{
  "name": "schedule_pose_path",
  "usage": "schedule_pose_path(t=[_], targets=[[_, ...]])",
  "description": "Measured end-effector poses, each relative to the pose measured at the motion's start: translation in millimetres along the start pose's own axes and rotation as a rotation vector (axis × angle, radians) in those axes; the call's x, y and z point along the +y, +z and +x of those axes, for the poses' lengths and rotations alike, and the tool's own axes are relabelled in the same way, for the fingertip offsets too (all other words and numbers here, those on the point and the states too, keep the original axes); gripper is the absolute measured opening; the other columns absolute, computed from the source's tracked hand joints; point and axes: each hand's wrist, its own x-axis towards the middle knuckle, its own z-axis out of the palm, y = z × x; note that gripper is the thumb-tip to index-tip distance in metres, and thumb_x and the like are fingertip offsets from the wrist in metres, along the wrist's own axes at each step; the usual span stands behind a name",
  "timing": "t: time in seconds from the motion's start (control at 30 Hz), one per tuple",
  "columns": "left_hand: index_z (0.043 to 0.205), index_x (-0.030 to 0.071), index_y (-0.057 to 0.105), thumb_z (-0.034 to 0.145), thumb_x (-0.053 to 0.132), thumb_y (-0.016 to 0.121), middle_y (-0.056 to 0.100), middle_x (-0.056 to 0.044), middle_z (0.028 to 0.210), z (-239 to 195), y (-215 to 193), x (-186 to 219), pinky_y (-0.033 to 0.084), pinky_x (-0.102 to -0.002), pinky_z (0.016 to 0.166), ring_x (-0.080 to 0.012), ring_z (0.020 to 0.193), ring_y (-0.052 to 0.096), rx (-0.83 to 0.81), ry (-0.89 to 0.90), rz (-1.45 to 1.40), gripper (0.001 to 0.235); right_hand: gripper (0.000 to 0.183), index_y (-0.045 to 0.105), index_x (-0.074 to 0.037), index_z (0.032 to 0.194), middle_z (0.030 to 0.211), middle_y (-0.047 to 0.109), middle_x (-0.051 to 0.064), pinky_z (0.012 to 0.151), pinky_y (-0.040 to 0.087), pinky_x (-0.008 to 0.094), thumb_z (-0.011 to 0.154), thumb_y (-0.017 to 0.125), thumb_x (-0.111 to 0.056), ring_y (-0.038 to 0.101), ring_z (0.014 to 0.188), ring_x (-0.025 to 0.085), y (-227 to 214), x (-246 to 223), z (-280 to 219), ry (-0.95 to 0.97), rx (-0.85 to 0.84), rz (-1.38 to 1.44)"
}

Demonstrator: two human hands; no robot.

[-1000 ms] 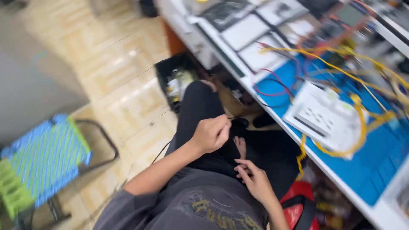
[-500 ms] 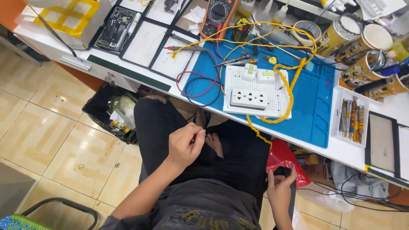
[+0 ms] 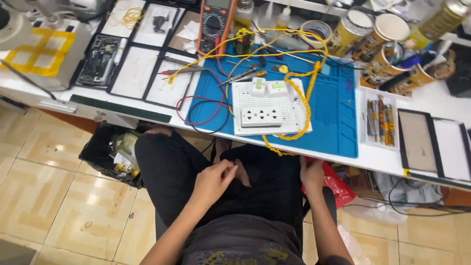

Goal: The person sits at a workbench and handles a yellow coiled wire, repeatedly twisting and untwisting it with both hands. They briefly pick up a smartphone to check the screen before returning to the wire manipulation.

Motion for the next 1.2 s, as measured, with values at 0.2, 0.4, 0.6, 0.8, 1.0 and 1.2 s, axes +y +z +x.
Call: schedule_pose_path(t=[0.2,0.4,0.6,0.8,1.0,1.2], targets=[[0.134,0.011,0.070,0.110,0.025,0.070,0.083,-0.015,0.097,23,72,9,0.068,-0.046,0.075,-0.0343,0.090,0.082,-0.393,-0.043,-0.018,0.028,0.022,0.074,0.002,0.122,0.130,0.061,0.032,0.103,0.061,0.051,0.118,0.066,-0.018,0.072,0.123,0.051,-9,-6,-26,-0.415,0.255,-0.041],[0.173,0.007,0.037,0.093,0.022,0.089,0.051,-0.039,0.157,23,62,71,0.047,-0.057,0.122,-0.0490,0.151,0.052,-0.709,-0.103,-0.650,0.097,0.014,0.063,-0.019,0.117,0.076,0.078,0.000,0.101,0.050,0.039,0.114,0.068,-0.032,0.081,0.084,0.023,4,61,-71,-0.612,0.125,0.051],[0.144,0.003,0.075,0.121,0.034,0.052,0.079,-0.022,0.136,19,75,45,0.061,-0.037,0.105,-0.0246,0.118,0.076,-0.584,-0.083,-0.763,0.045,0.012,0.063,-0.016,0.122,0.084,0.084,0.006,0.073,0.060,0.039,0.115,0.065,-0.025,0.078,0.075,0.025,-6,61,-93,-0.487,0.037,0.284],[0.111,0.006,0.057,0.124,0.036,0.033,0.076,-0.026,0.132,-1,66,40,0.051,-0.059,0.122,-0.0397,0.134,0.072,-0.415,-0.057,-1.087,0.041,0.038,0.060,-0.007,0.142,0.092,0.081,0.012,0.083,0.061,0.044,0.108,0.073,-0.016,0.077,0.080,0.029,-27,31,-159,-0.758,-0.179,0.284],[0.107,0.012,0.061,0.120,0.030,0.063,0.071,-0.012,0.101,-16,39,8,0.066,-0.050,0.104,-0.0377,0.111,0.075,-0.214,-0.103,-1.438,0.022,0.012,0.070,-0.017,0.119,0.123,0.066,0.007,0.083,0.043,0.047,0.116,0.060,-0.023,0.061,0.115,0.031,2,129,-119,-0.720,-0.003,-0.130],[0.132,0.006,0.065,0.120,0.047,0.051,0.077,-0.019,0.127,-23,7,-1,0.068,-0.049,0.103,-0.0347,0.115,0.080,-0.237,-0.156,-0.935,0.045,0.026,0.069,-0.009,0.132,0.128,0.066,0.015,0.099,0.057,0.042,0.110,0.074,0.005,0.063,0.118,0.035,-25,72,-121,-0.693,0.623,0.238]])
